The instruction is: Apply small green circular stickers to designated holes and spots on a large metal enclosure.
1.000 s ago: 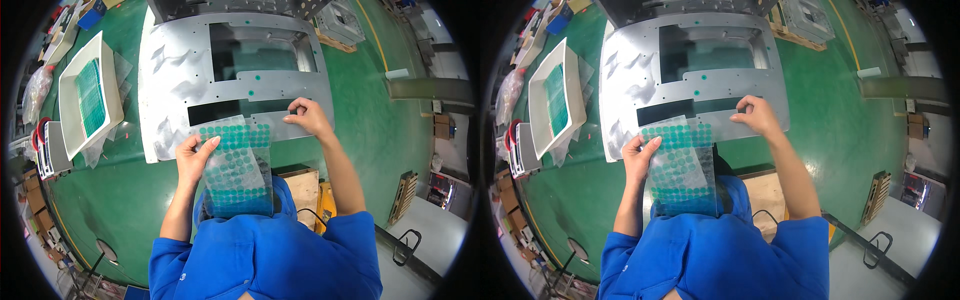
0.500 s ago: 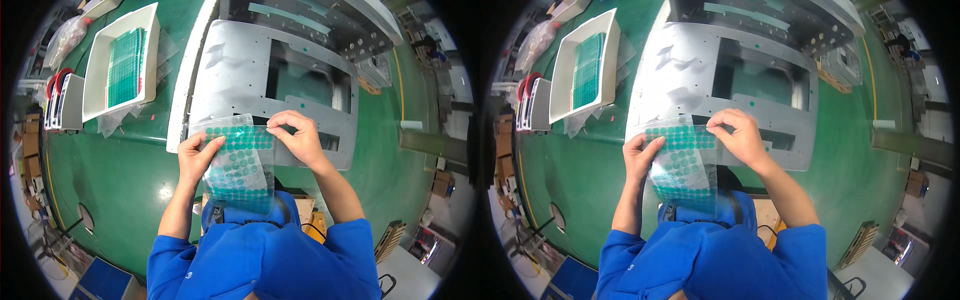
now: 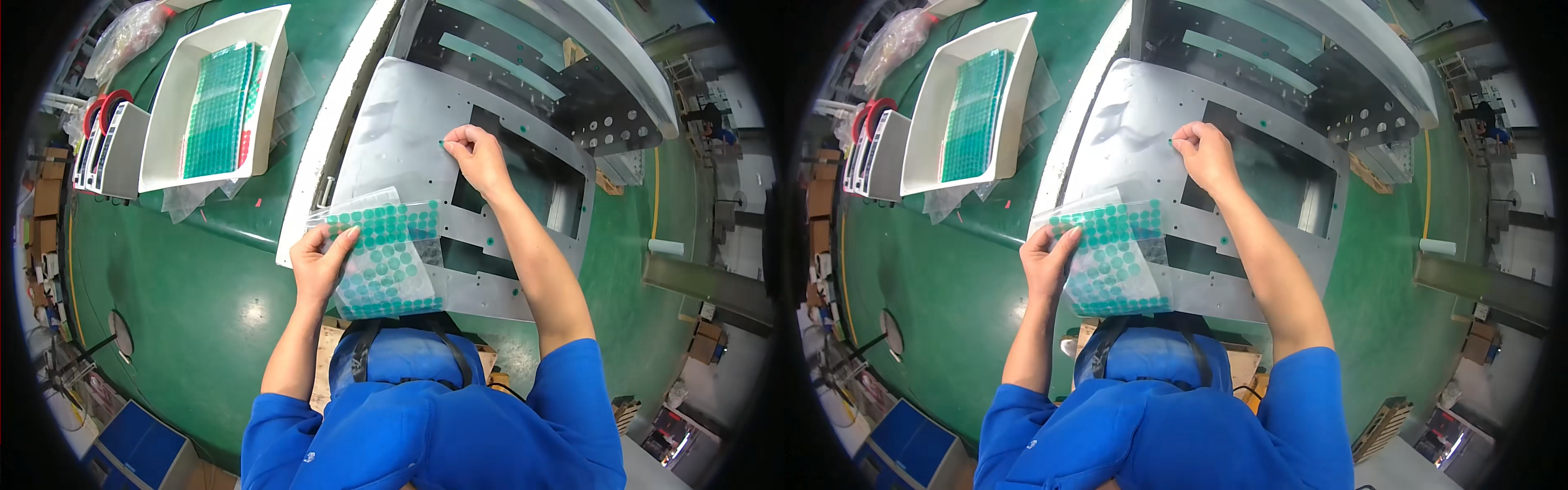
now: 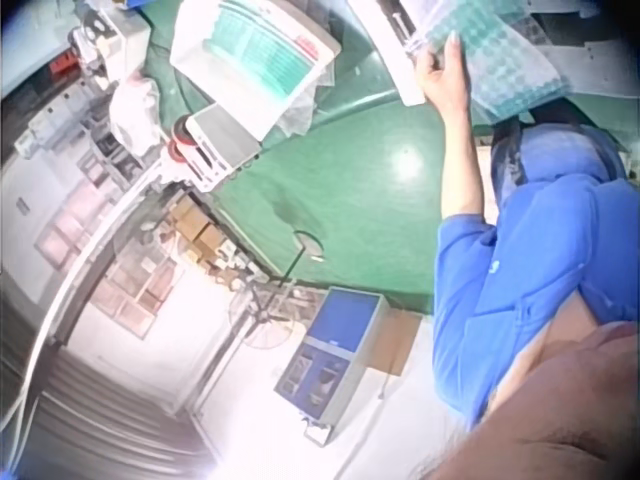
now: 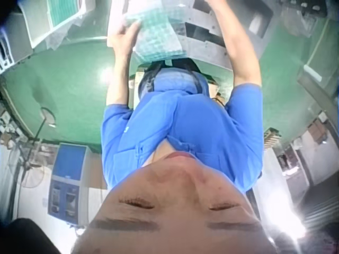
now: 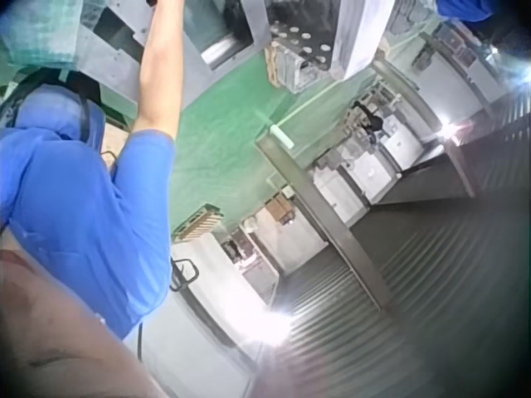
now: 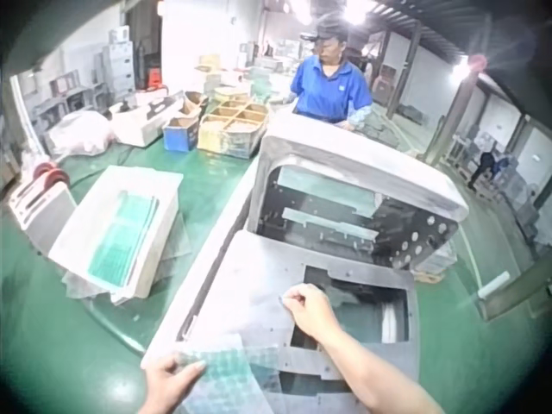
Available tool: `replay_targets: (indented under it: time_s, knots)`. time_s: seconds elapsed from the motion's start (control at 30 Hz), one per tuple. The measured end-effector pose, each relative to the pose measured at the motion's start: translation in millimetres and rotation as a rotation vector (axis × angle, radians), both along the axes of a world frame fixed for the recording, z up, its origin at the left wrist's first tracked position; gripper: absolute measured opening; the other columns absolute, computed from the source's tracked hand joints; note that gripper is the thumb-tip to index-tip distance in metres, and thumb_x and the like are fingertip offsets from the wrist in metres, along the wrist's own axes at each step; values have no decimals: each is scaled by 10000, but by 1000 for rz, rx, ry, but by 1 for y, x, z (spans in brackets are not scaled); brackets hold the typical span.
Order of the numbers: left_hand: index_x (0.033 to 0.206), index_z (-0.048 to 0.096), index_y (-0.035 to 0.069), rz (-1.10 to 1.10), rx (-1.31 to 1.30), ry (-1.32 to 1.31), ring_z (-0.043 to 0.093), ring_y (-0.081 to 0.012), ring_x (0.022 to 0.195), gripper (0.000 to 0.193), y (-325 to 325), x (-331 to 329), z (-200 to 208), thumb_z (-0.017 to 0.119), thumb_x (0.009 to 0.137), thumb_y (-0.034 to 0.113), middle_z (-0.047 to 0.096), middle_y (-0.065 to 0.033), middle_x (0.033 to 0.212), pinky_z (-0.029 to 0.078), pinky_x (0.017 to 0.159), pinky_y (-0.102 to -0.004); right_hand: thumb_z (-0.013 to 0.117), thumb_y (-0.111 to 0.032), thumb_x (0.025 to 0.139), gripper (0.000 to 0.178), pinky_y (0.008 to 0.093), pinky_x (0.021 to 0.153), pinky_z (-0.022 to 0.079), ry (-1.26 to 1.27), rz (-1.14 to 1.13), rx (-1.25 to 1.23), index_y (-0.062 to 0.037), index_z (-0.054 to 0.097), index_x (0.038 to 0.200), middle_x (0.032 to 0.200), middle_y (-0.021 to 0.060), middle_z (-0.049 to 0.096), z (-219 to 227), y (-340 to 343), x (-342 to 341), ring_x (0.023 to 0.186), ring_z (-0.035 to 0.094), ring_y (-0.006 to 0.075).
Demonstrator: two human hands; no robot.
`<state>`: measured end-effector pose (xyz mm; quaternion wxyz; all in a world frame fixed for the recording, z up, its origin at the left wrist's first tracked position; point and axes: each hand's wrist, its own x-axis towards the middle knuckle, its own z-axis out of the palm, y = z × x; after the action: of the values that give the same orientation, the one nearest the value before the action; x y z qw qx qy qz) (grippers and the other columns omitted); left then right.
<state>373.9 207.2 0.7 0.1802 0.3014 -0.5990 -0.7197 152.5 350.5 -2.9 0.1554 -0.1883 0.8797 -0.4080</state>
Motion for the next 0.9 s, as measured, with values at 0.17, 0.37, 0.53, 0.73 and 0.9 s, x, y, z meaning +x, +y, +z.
replay_targets:
  time_s: [0.17,0.37,0.53,0.73,0.9]
  knots:
    - [784,630,-2,-18,-13,-14,420,-8,533,111,-1,1,-4,673,719,76,536,46,621,315,469,-155,591,-108,721,74,299,676,428,5,-11,71,-55,599,773,793,68,555,1,-3,-3,717,540,190]
    - [792,631,-3,-13,-6,10,424,-12,540,118,0,0,-4,676,716,74,542,37,631,320,478,-155,595,-143,717,87,310,682,431,15,-26,138,-72,606,766,807,59,559,3,-7,-4,735,551,192]
    - [796,632,-3,-21,5,5,432,-15,543,125,-2,0,-5,679,714,78,546,33,634,325,475,-159,591,-144,719,76,310,685,432,-3,-48,186,-83,608,760,815,52,563,6,-10,-4,742,553,190]
    - [806,631,-2,-25,22,-16,413,-12,511,134,-1,0,-1,679,716,85,535,40,618,304,447,-160,615,-159,693,107,316,663,435,-35,-39,197,-90,607,775,794,46,560,5,-9,-6,719,550,178]
    - [805,631,5,-19,38,-7,411,-9,501,124,-2,2,0,673,723,88,546,33,623,296,437,-156,677,-148,628,176,304,618,427,-141,-64,66,-83,594,769,744,32,529,6,-6,-13,665,517,142]
